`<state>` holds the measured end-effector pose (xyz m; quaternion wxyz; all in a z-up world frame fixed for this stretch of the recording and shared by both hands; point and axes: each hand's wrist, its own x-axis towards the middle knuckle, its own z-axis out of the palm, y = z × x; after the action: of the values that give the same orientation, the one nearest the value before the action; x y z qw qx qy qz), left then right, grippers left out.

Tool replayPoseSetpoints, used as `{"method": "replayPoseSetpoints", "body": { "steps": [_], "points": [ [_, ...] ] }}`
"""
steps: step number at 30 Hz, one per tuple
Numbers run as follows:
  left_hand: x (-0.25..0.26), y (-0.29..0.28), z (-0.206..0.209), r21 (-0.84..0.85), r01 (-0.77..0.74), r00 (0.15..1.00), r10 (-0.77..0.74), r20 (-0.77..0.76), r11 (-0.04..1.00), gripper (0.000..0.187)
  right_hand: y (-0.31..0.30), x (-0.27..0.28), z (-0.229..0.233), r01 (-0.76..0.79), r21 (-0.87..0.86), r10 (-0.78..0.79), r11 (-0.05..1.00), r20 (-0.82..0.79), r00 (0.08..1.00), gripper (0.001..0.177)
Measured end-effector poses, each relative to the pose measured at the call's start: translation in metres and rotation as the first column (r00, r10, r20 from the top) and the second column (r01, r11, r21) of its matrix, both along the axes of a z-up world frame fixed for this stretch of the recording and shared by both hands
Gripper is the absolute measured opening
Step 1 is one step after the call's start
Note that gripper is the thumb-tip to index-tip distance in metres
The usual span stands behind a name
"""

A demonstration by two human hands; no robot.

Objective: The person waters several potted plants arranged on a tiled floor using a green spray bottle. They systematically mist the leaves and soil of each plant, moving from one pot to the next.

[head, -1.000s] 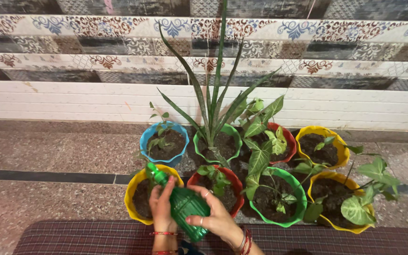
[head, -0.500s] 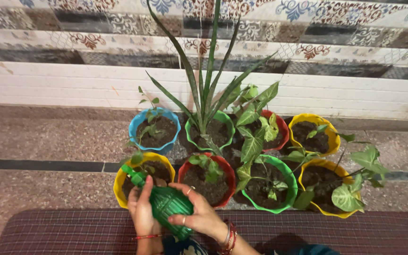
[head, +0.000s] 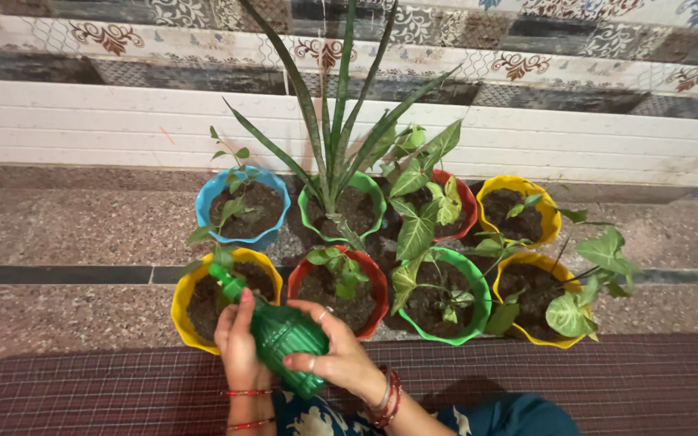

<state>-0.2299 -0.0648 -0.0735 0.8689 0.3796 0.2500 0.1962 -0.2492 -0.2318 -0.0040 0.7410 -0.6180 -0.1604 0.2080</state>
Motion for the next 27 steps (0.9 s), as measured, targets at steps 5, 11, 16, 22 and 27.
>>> {"method": "replayPoseSetpoints", "body": {
  "steps": [5, 11, 16, 22, 27],
  "points": [
    [-0.008, 0.017, -0.016, 0.033, -0.096, 0.995, 0.097, -0.006, 0.995, 0.019, 0.013, -0.002, -0.007, -0.073, 0.017, 0.072, 0.997, 0.008, 0.997, 0.078],
    [-0.004, -0.004, -0.013, -0.063, -0.041, 0.999, 0.039, -0.026, 0.997, 0.014, 0.001, 0.0, -0.014, -0.016, -0.063, 0.016, 0.998, -0.01, 1.0, 0.074],
    [-0.004, -0.019, -0.001, -0.028, -0.017, 1.0, 0.016, -0.026, 0.999, 0.011, -0.01, 0.004, -0.011, -0.032, -0.018, 0.029, 0.999, -0.141, 0.99, 0.072],
    [-0.015, 0.001, -0.008, 0.031, -0.116, 0.993, 0.116, -0.023, 0.993, 0.019, 0.004, 0.002, -0.013, -0.076, -0.054, 0.076, 0.996, -0.005, 0.997, 0.073],
    [-0.015, -0.001, -0.016, 0.007, -0.085, 0.995, 0.086, -0.056, 0.996, 0.015, 0.0, -0.004, -0.01, -0.062, -0.068, 0.064, 0.996, 0.033, 0.997, 0.075]
  ]
}}
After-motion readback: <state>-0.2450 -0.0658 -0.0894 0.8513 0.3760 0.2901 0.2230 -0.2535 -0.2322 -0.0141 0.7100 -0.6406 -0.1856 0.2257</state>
